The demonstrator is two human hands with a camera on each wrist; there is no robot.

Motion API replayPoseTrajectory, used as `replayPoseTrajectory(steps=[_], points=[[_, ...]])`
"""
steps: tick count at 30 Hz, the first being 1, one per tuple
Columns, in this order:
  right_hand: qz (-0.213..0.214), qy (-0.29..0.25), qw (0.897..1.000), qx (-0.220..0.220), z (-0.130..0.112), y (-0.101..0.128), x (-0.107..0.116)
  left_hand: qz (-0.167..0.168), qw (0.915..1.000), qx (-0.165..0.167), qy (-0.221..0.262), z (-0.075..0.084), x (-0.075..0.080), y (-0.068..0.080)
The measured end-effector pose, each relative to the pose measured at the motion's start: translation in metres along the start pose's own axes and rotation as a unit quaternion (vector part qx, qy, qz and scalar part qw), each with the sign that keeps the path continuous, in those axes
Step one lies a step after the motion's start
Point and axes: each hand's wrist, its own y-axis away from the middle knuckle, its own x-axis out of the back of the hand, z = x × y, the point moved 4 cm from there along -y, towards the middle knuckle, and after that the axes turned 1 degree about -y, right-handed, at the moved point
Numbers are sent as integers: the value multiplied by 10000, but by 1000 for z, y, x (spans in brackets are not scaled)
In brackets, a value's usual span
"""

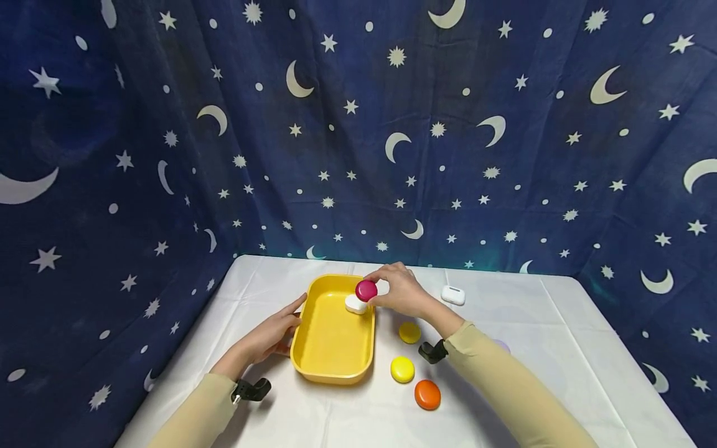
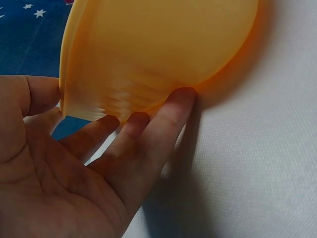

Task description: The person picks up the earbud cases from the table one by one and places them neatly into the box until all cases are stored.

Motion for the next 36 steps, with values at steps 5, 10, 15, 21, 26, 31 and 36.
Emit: replayPoseTrajectory(steps=[5,10,15,21,26,31,36], points=[[-293,512,9980,226,-11,-8,-16,-41,10000,-14,34,-1,0,0],[-625,977,9927,330,-19,-14,-31,-36,10000,12,3,0,1,-1],[-827,1236,9880,427,-24,-17,-41,-47,10000,60,46,-1,1,-1],[-947,1571,9820,447,-24,-18,-47,-43,9999,46,78,-1,0,-1],[-1065,1802,9765,510,-23,-17,-51,-65,9999,38,121,0,0,-1],[-1033,1675,9797,392,-21,-16,-47,-66,9999,54,106,-1,0,-2],[-889,1527,9838,287,-17,-14,-39,-32,10000,50,28,-2,1,-3]])
